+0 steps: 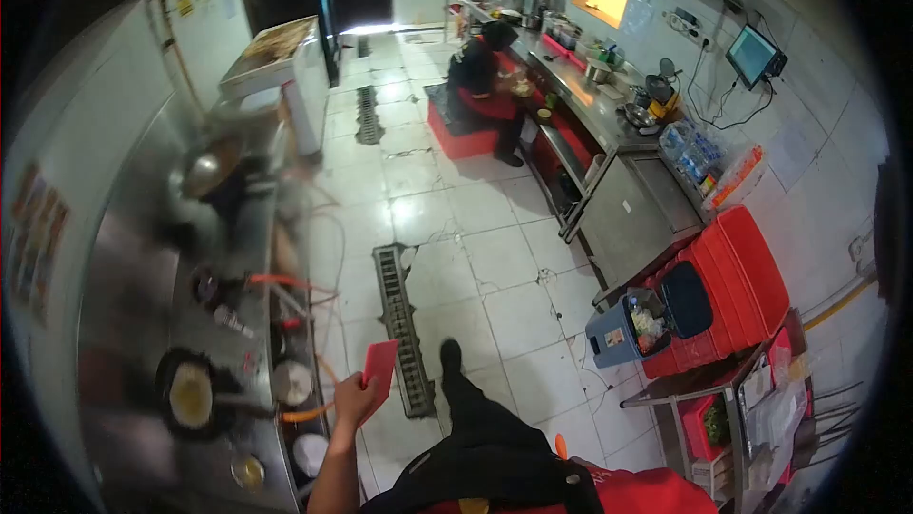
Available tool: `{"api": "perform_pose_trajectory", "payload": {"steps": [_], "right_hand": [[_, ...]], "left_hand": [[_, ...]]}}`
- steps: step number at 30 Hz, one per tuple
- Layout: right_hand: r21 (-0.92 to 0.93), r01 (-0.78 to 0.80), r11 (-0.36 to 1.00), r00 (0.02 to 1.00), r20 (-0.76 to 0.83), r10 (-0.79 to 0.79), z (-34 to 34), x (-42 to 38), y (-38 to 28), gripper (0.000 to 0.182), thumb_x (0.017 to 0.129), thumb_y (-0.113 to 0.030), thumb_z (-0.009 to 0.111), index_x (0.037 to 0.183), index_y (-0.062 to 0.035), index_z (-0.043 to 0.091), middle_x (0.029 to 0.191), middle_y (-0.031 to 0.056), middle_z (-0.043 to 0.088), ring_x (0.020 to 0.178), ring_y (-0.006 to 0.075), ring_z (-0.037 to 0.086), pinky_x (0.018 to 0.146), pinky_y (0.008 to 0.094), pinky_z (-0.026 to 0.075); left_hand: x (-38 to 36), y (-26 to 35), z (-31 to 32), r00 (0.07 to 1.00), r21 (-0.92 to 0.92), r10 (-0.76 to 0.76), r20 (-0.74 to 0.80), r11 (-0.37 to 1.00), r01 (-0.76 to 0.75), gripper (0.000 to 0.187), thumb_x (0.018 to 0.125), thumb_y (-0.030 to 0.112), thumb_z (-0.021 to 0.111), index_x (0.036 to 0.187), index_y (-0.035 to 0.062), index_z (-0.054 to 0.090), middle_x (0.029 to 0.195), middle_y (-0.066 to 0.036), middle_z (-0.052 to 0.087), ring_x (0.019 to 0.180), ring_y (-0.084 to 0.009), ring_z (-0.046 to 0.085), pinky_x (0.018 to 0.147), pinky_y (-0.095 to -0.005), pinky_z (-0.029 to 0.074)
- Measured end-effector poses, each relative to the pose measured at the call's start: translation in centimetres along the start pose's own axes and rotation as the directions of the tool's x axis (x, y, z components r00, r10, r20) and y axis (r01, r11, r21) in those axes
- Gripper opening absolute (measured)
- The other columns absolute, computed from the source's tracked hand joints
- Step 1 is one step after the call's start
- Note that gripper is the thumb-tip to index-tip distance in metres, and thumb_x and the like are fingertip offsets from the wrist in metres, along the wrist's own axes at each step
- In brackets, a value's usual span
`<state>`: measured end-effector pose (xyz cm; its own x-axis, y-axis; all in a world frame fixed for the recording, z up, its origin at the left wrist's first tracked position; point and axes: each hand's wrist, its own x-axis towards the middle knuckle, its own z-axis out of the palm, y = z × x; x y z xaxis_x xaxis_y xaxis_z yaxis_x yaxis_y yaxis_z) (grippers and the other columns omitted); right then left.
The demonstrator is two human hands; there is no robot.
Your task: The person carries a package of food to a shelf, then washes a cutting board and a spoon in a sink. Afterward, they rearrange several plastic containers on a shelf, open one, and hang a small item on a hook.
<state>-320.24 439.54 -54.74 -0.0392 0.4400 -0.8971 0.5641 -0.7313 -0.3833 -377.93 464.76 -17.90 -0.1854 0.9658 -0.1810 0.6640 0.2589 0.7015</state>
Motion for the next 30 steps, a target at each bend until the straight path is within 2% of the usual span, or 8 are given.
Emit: {"api": "perform_pose_trajectory", "payload": {"steps": [4,12,13,14,16,21,25,30], "right_hand": [[-0.052,-0.035,0.998,0.999,-0.02,0.034,-5.3,6.3,-9.3,0.026,0.084,-0.033,0.065,0.078,-0.0075,0.068,0.066,0.0081,0.063,0.054,0.0207,0.058,0.054,0.0397,0.049],[-0.224,-0.087,0.971,0.992,0.067,0.104,-23.9,28.3,-44.9,0.03,0.082,-0.036,0.068,0.072,-0.0082,0.066,0.06,0.0056,0.058,0.05,0.0203,0.055,0.049,0.0376,0.046],[-0.513,0.034,0.858,0.985,-0.129,-0.116,-26.3,20.1,-59.0,0.034,0.089,-0.04,0.055,0.094,-0.01,0.07,0.088,0.0145,0.07,0.081,0.0325,0.066,0.073,0.0463,0.051],[-0.556,-0.021,0.831,0.997,-0.076,-0.025,-29.2,18.5,-68.4,0.04,0.089,-0.043,0.051,0.101,-0.0083,0.068,0.099,0.0179,0.069,0.093,0.0361,0.065,0.08,0.0455,0.051],[-0.737,0.339,0.585,0.821,-0.073,-0.566,-33.2,23.8,-78.9,0.038,0.091,-0.035,0.048,0.1,-0.004,0.066,0.099,0.0211,0.068,0.093,0.0398,0.064,0.081,0.0457,0.051],[-0.614,0.404,0.678,0.76,-0.187,-0.622,-40.3,28.9,-104.9,0.051,0.081,-0.049,0.058,0.091,-0.0007,0.068,0.091,0.0233,0.067,0.089,0.0405,0.064,0.077,0.0461,0.051],[-0.439,0.28,0.854,0.888,-0.221,-0.404,-42.3,34.1,-111.9,0.065,0.082,-0.063,0.053,0.096,-0.0014,0.068,0.097,0.0229,0.068,0.095,0.0379,0.065,0.082,0.0446,0.05],[-0.241,0.351,0.905,0.862,-0.294,-0.413,-46.8,36.3,-121.4,0.044,0.084,-0.042,0.052,0.09,-0.0019,0.069,0.087,0.0174,0.07,0.085,0.031,0.067,0.078,0.0392,0.051]], "left_hand": [[14.4,5.0,-0.8,1.0,-0.033,0.012,-0.002,0.999,-0.012,0.035,0.083,0.033,0.067,0.077,-0.0002,0.062,0.066,-0.016,0.061,0.061,-0.0263,0.06,0.061,-0.0386,0.046],[39.9,11.5,-4.4,0.971,-0.15,-0.05,-0.235,0.989,0.015,0.037,0.084,0.033,0.068,0.074,-0.0015,0.059,0.061,-0.013,0.055,0.057,-0.019,0.052,0.058,-0.0368,0.044],[42.3,12.4,-5.7,0.979,-0.096,-0.079,-0.188,0.993,0.062,0.037,0.084,0.033,0.068,0.073,-0.0017,0.058,0.06,-0.013,0.054,0.056,-0.0196,0.052,0.057,-0.0373,0.043],[44.9,12.9,-6.5,0.975,-0.118,-0.018,-0.221,0.993,-0.008,0.037,0.083,0.032,0.07,0.072,-0.0015,0.058,0.058,-0.012,0.052,0.054,-0.0194,0.049,0.055,-0.0382,0.042],[49.6,14.1,-8.1,0.972,-0.128,-0.019,-0.236,0.992,-0.011,0.036,0.082,0.031,0.07,0.072,-0.0013,0.058,0.058,-0.012,0.053,0.054,-0.0193,0.049,0.054,-0.0378,0.042],[68.2,15.8,-9.3,0.958,-0.37,-0.091,-0.272,0.929,-0.017,0.032,0.082,0.029,0.07,0.071,0.0019,0.057,0.056,-0.008,0.05,0.052,-0.0149,0.045,0.051,-0.0339,0.04],[85.0,18.1,-10.9,0.98,-0.284,-0.002,-0.201,0.957,-0.056,0.033,0.082,0.029,0.07,0.071,0.0005,0.058,0.056,-0.004,0.049,0.054,-0.0095,0.046,0.051,-0.0296,0.039],[106.3,24.7,-13.4,0.998,-0.482,0.005,-0.064,0.875,-0.035,0.026,0.085,0.025,0.068,0.079,0.0002,0.062,0.064,-0.001,0.056,0.059,-0.0092,0.05,0.056,-0.027,0.042]]}}
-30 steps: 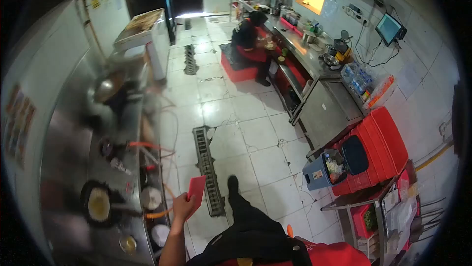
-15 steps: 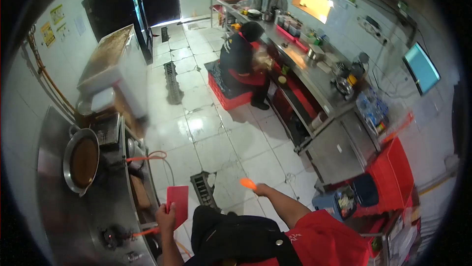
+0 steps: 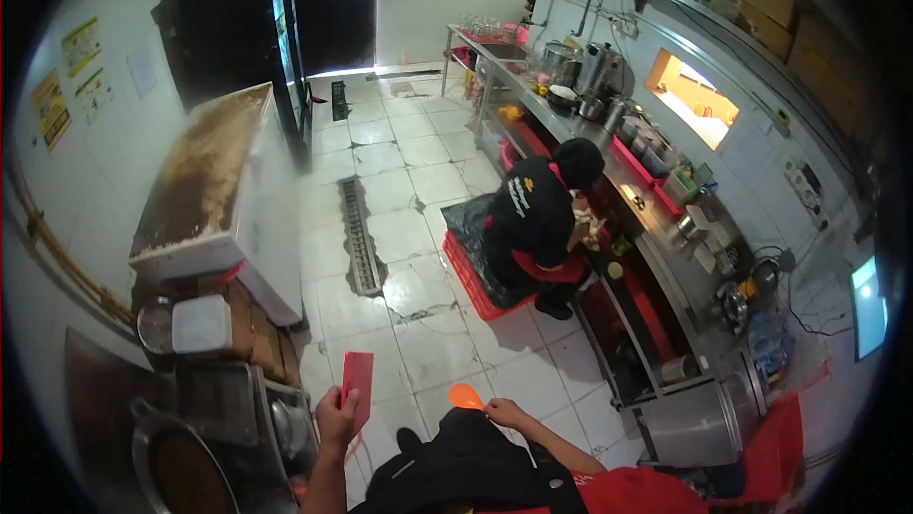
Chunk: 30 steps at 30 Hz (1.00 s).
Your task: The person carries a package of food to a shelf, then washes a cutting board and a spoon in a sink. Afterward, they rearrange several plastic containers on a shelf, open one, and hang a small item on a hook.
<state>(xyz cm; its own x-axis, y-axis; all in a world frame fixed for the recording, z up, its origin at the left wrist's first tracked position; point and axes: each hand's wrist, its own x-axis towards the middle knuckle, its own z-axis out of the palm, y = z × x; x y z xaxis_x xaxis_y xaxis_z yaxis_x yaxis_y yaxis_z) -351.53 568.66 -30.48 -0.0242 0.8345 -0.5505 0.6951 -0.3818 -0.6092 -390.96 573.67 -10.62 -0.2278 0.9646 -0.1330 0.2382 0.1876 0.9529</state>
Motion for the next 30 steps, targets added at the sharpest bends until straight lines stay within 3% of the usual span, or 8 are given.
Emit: {"api": "perform_pose_trajectory", "payload": {"steps": [2,4,9,11,18,23,27,30], "right_hand": [[0.01,0.04,0.999,0.998,-0.058,-0.039,-2.4,4.3,-3.1,0.041,0.085,-0.039,0.052,0.089,-0.002,0.069,0.083,0.0157,0.07,0.082,0.029,0.067,0.076,0.0384,0.052],[0.173,-0.063,0.983,0.998,-0.008,0.065,-4.5,8.5,-5.9,0.032,0.088,-0.032,0.056,0.088,-0.0023,0.069,0.083,0.009,0.07,0.077,0.017,0.066,0.07,0.0318,0.051],[0.208,0.047,0.977,0.994,-0.11,-0.025,-10.9,22.7,-12.3,0.026,0.086,-0.029,0.061,0.088,-0.004,0.07,0.075,0.0062,0.068,0.07,0.0128,0.061,0.067,0.0297,0.05],[0.224,-0.016,0.975,0.998,-0.057,0.03,-15.1,29.0,-17.1,0.027,0.084,-0.03,0.063,0.088,-0.0048,0.07,0.073,0.0072,0.067,0.069,0.014,0.061,0.065,0.031,0.05],[-0.047,0.402,0.914,0.914,-0.043,-0.404,-29.1,55.5,-34.0,0.033,0.08,-0.036,0.064,0.081,-0.0026,0.065,0.078,0.0188,0.067,0.074,0.0334,0.066,0.067,0.042,0.051],[-0.108,0.528,0.842,0.833,-0.129,-0.539,-41.7,70.4,-46.5,0.029,0.08,-0.029,0.061,0.082,0.0001,0.064,0.081,0.0201,0.067,0.077,0.036,0.065,0.068,0.0422,0.051],[-0.065,0.521,0.851,0.791,-0.34,-0.509,-48.2,81.4,-47.9,0.025,0.08,-0.025,0.064,0.085,-0.0009,0.065,0.076,0.017,0.066,0.071,0.0288,0.065,0.064,0.0372,0.051],[0.022,0.294,0.956,0.886,-0.382,-0.263,-51.4,86.5,-45.9,0.024,0.081,-0.023,0.064,0.086,0.0003,0.065,0.076,0.016,0.066,0.07,0.0261,0.065,0.065,0.0365,0.051]], "left_hand": [[8.7,1.8,0.5,0.992,-0.019,-0.078,0.103,0.997,0.08,0.024,0.088,0.023,0.066,0.087,-0.0008,0.064,0.075,-0.002,0.062,0.067,-0.0094,0.054,0.062,-0.0263,0.045],[16.5,3.9,1.3,0.992,0.025,-0.06,0.115,0.998,0.058,0.025,0.087,0.024,0.066,0.088,-0.0011,0.064,0.076,-0.003,0.063,0.068,-0.0096,0.055,0.063,-0.026,0.045],[35.3,4.2,6.3,0.994,-0.003,-0.022,0.111,1.0,0.023,0.026,0.086,0.024,0.068,0.089,-0.0018,0.065,0.077,-0.004,0.064,0.068,-0.0109,0.057,0.064,-0.0276,0.047],[41.4,5.5,8.4,0.997,0.022,-0.074,0.03,0.997,0.073,0.028,0.085,0.026,0.069,0.086,-0.002,0.065,0.074,-0.005,0.065,0.067,-0.0121,0.058,0.063,-0.0289,0.048],[60.8,14.3,9.9,0.998,0.227,0.004,-0.063,0.974,0.01,0.032,0.086,0.031,0.068,0.088,-0.0013,0.067,0.07,-0.008,0.065,0.065,-0.013,0.058,0.062,-0.0308,0.048],[75.7,16.3,12.7,0.992,0.329,0.046,-0.115,0.944,-0.006,0.031,0.086,0.03,0.067,0.085,-0.0009,0.068,0.065,-0.011,0.065,0.059,-0.0144,0.059,0.058,-0.0317,0.047],[89.2,18.7,17.7,0.999,0.387,0.019,-0.043,0.922,-0.001,0.034,0.083,0.034,0.068,0.081,-0.0002,0.068,0.063,-0.012,0.064,0.059,-0.0176,0.062,0.058,-0.0342,0.048],[99.6,22.0,22.7,0.993,0.465,0.077,0.086,0.878,-0.108,0.025,0.081,0.026,0.067,0.085,0.0018,0.068,0.062,-0.012,0.062,0.058,-0.0217,0.061,0.059,-0.0351,0.048]]}}
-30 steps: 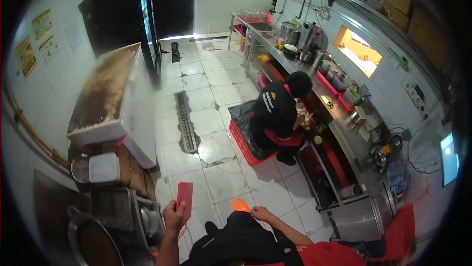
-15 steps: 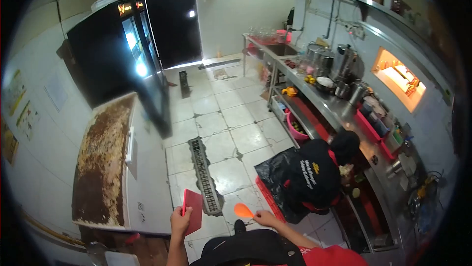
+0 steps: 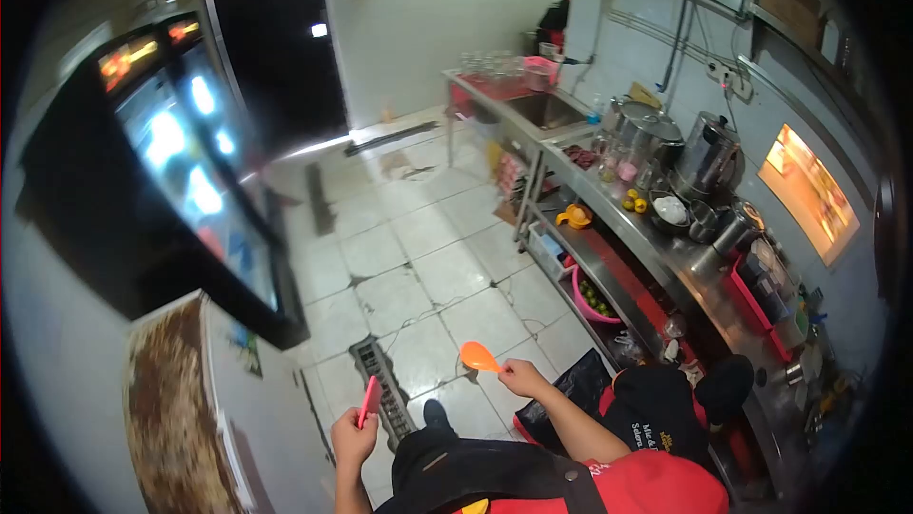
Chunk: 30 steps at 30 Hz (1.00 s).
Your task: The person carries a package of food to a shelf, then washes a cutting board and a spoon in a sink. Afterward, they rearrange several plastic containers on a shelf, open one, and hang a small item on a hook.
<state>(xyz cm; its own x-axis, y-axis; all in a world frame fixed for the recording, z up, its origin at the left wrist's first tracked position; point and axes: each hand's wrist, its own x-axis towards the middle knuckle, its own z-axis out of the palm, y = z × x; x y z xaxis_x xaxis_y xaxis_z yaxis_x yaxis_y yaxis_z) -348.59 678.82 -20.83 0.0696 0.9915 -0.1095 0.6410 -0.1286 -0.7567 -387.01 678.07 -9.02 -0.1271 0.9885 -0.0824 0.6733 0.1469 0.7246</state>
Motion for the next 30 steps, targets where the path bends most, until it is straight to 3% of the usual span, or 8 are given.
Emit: {"api": "perform_pose_trajectory", "payload": {"steps": [6,14,16,19,24,26,28,30], "right_hand": [[0.334,-0.402,0.852,0.879,-0.118,0.461,-7.1,8.3,3.5,0.021,0.087,-0.02,0.062,0.093,-0.0005,0.064,0.076,0.0102,0.067,0.064,0.0165,0.065,0.06,0.0319,0.052],[0.656,-0.067,0.752,0.783,-0.432,0.447,-20.3,25.6,4.7,0.013,0.097,-0.011,0.054,0.107,-0.003,0.054,0.074,0.0005,0.057,0.067,0.0089,0.053,0.065,0.0255,0.046],[0.647,0.004,0.762,0.746,-0.509,0.429,-24.6,32.7,7.4,0.013,0.096,-0.01,0.055,0.107,-0.0034,0.053,0.076,0.0008,0.058,0.071,0.008,0.053,0.067,0.0245,0.045],[0.474,0.079,0.877,0.711,-0.643,0.283,-33.5,43.2,9.5,0.02,0.091,-0.014,0.066,0.103,-0.0018,0.057,0.084,0.0025,0.063,0.077,0.0077,0.055,0.07,0.0241,0.046],[0.404,0.024,0.915,0.716,-0.646,0.266,-51.9,60.1,4.9,0.025,0.089,-0.021,0.061,0.104,-0.0012,0.064,0.085,0.0077,0.068,0.079,0.012,0.063,0.072,0.0316,0.05],[-0.086,0.073,0.994,0.604,-0.789,-0.112,-58.3,68.3,7.5,0.029,0.092,-0.02,0.054,0.11,0.0007,0.063,0.092,0.0188,0.07,0.083,0.0258,0.068,0.073,0.0369,0.05],[0.192,-0.085,0.978,0.729,-0.657,0.192,-64.5,75.1,9.1,0.03,0.093,-0.021,0.053,0.112,0.0014,0.061,0.093,0.0244,0.066,0.09,0.0342,0.066,0.078,0.0398,0.05],[0.048,-0.148,0.988,0.679,-0.721,0.137,-68.0,80.1,7.1,0.03,0.093,-0.021,0.052,0.113,0.0011,0.06,0.093,0.0253,0.065,0.093,0.0362,0.064,0.081,0.0412,0.049]], "left_hand": [[22.2,8.6,6.8,0.939,-0.155,0.187,0.29,0.977,-0.146,0.012,0.085,0.013,0.065,0.09,0.0018,0.065,0.072,-0.008,0.063,0.064,-0.0167,0.057,0.061,-0.0315,0.045],[48.7,28.7,18.8,0.718,-0.223,0.683,0.135,0.727,-0.65,0.015,0.089,0.011,0.064,0.101,0.0009,0.063,0.092,-0.013,0.062,0.099,-0.0194,0.054,0.077,-0.0281,0.044],[54.4,33.8,23.0,0.773,-0.652,0.574,0.269,0.7,-0.292,0.013,0.097,0.012,0.055,0.105,0.0021,0.059,0.086,-0.005,0.058,0.089,-0.0129,0.052,0.073,-0.0264,0.043],[61.8,42.4,26.3,0.716,-0.705,0.511,0.475,0.708,-0.038,0.014,0.102,0.016,0.047,0.103,0.0047,0.056,0.085,0.002,0.054,0.082,-0.0073,0.049,0.07,-0.0239,0.042],[72.4,55.3,30.8,0.722,-0.686,0.491,0.488,0.727,-0.03,0.016,0.103,0.02,0.046,0.103,0.0068,0.055,0.087,0.003,0.055,0.076,-0.005,0.047,0.067,-0.0214,0.041],[76.7,59.9,33.1,0.676,-0.768,0.511,0.531,0.628,0.129,0.018,0.103,0.022,0.045,0.106,0.0069,0.054,0.092,0.001,0.057,0.079,-0.0066,0.051,0.07,-0.0235,0.044],[81.7,63.2,36.9,0.657,-0.809,0.55,0.516,0.566,0.161,0.018,0.103,0.023,0.045,0.106,0.0082,0.054,0.095,0.001,0.058,0.082,-0.008,0.053,0.071,-0.0258,0.046],[86.5,65.9,41.2,0.643,-0.848,0.587,0.492,0.49,0.201,0.02,0.103,0.026,0.045,0.109,0.0092,0.054,0.101,-0.001,0.058,0.086,-0.0103,0.055,0.072,-0.0298,0.049]]}}
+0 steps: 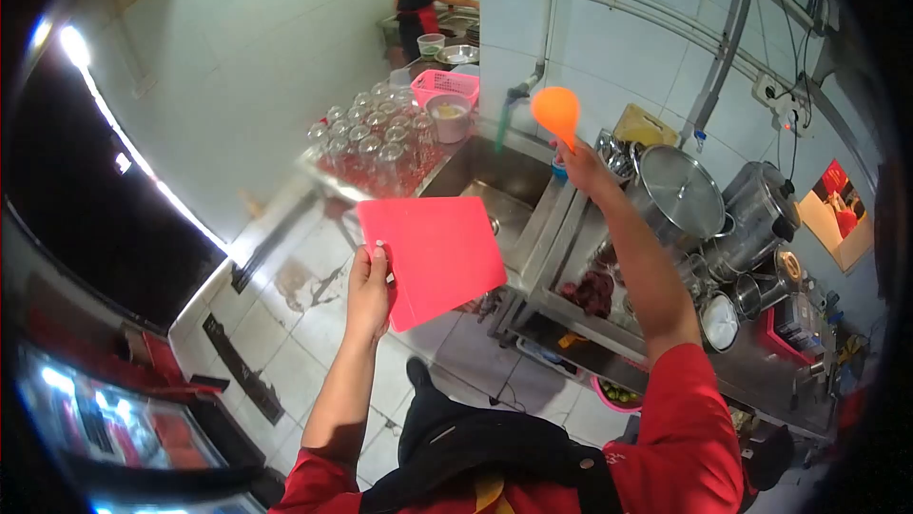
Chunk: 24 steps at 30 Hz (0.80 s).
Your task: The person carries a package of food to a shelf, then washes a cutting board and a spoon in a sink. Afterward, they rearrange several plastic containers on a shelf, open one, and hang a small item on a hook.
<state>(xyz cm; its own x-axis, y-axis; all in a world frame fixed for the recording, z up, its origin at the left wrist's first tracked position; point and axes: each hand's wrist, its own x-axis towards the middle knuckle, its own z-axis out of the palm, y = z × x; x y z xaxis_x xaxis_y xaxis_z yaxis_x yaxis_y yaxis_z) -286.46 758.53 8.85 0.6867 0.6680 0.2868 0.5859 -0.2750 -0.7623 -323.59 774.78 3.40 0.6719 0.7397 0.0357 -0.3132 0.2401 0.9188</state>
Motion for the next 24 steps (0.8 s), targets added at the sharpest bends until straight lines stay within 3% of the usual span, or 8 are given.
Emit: {"api": "perform_pose_trajectory", "payload": {"steps": [4,7,11,15,16,21,23,24], "right_hand": [[-0.414,-0.027,0.91,0.993,-0.12,-0.025,3.4,11.9,2.2,0.032,0.093,-0.023,0.053,0.116,-0.0011,0.057,0.101,0.0252,0.06,0.102,0.0401,0.059,0.089,0.0453,0.047],[-0.449,-0.077,0.89,0.976,-0.217,-0.024,6.3,18.2,4.9,0.034,0.091,-0.023,0.054,0.119,-0.0025,0.055,0.116,0.0247,0.054,0.105,0.0431,0.057,0.092,0.0466,0.047],[-0.54,-0.305,0.784,0.952,-0.154,0.264,9.2,24.4,6.9,0.035,0.089,-0.023,0.056,0.117,-0.0019,0.055,0.123,0.0274,0.046,0.101,0.0447,0.058,0.089,0.0475,0.049],[-0.745,-0.282,0.604,0.958,-0.186,0.219,10.9,25.6,7.5,0.025,0.087,-0.026,0.058,0.094,-0.0038,0.069,0.101,0.0195,0.063,0.089,0.0382,0.065,0.079,0.0477,0.052],[-0.751,-0.357,0.556,0.928,-0.215,0.304,11.2,26.0,5.4,0.024,0.085,-0.028,0.062,0.083,-0.0063,0.072,0.085,0.016,0.068,0.084,0.0348,0.067,0.075,0.0459,0.052],[-0.654,-0.591,0.473,0.793,-0.36,0.492,13.4,28.2,1.4,0.02,0.083,-0.026,0.062,0.084,-0.0091,0.074,0.086,0.014,0.071,0.085,0.0307,0.069,0.074,0.042,0.053],[-0.504,-0.715,0.485,0.678,-0.327,0.659,13.6,29.0,1.3,0.021,0.083,-0.023,0.06,0.088,-0.009,0.074,0.092,0.0141,0.072,0.09,0.0307,0.07,0.077,0.0416,0.053],[-0.368,-0.756,0.541,0.628,-0.175,0.758,13.0,29.3,1.2,0.023,0.084,-0.023,0.058,0.093,-0.0085,0.074,0.096,0.0156,0.071,0.094,0.0316,0.069,0.08,0.0408,0.053]], "left_hand": [[12.7,-1.7,0.4,0.997,-0.044,-0.043,0.057,0.998,0.045,0.022,0.104,0.025,0.043,0.11,0.0064,0.052,0.096,-0.003,0.059,0.083,-0.0092,0.056,0.071,-0.0296,0.052],[22.0,-4.9,-0.3,0.986,0.124,-0.105,0.13,0.988,0.089,0.021,0.103,0.024,0.045,0.109,0.0058,0.052,0.092,-0.002,0.059,0.078,-0.0077,0.054,0.066,-0.028,0.05],[31.9,-9.8,2.1,0.952,0.2,-0.159,0.261,0.974,0.108,0.016,0.101,0.019,0.048,0.109,0.0059,0.055,0.088,-0.001,0.057,0.076,-0.008,0.052,0.067,-0.0252,0.045],[39.0,-19.0,3.8,0.933,0.382,-0.166,0.318,0.923,0.034,0.021,0.096,0.021,0.055,0.101,0.0004,0.057,0.096,-0.009,0.055,0.082,-0.016,0.054,0.073,-0.031,0.046],[40.2,-20.4,4.1,0.911,0.424,-0.275,0.306,0.897,0.129,0.024,0.093,0.021,0.058,0.096,-0.0026,0.058,0.1,-0.012,0.053,0.084,-0.0178,0.055,0.074,-0.0321,0.046],[43.6,-28.0,6.5,0.825,0.32,-0.477,0.304,0.867,0.383,0.027,0.091,0.022,0.059,0.089,-0.0048,0.061,0.092,-0.012,0.053,0.073,-0.0179,0.055,0.066,-0.0338,0.046],[44.0,-29.8,7.4,0.826,0.403,-0.493,0.275,0.839,0.366,0.035,0.092,0.029,0.057,0.089,-0.0036,0.067,0.086,-0.015,0.061,0.072,-0.0211,0.06,0.066,-0.0352,0.047],[44.0,-30.3,7.7,0.816,0.423,-0.503,0.285,0.83,0.364,0.035,0.092,0.029,0.057,0.089,-0.0036,0.067,0.086,-0.015,0.061,0.072,-0.0211,0.06,0.066,-0.0352,0.047]]}}
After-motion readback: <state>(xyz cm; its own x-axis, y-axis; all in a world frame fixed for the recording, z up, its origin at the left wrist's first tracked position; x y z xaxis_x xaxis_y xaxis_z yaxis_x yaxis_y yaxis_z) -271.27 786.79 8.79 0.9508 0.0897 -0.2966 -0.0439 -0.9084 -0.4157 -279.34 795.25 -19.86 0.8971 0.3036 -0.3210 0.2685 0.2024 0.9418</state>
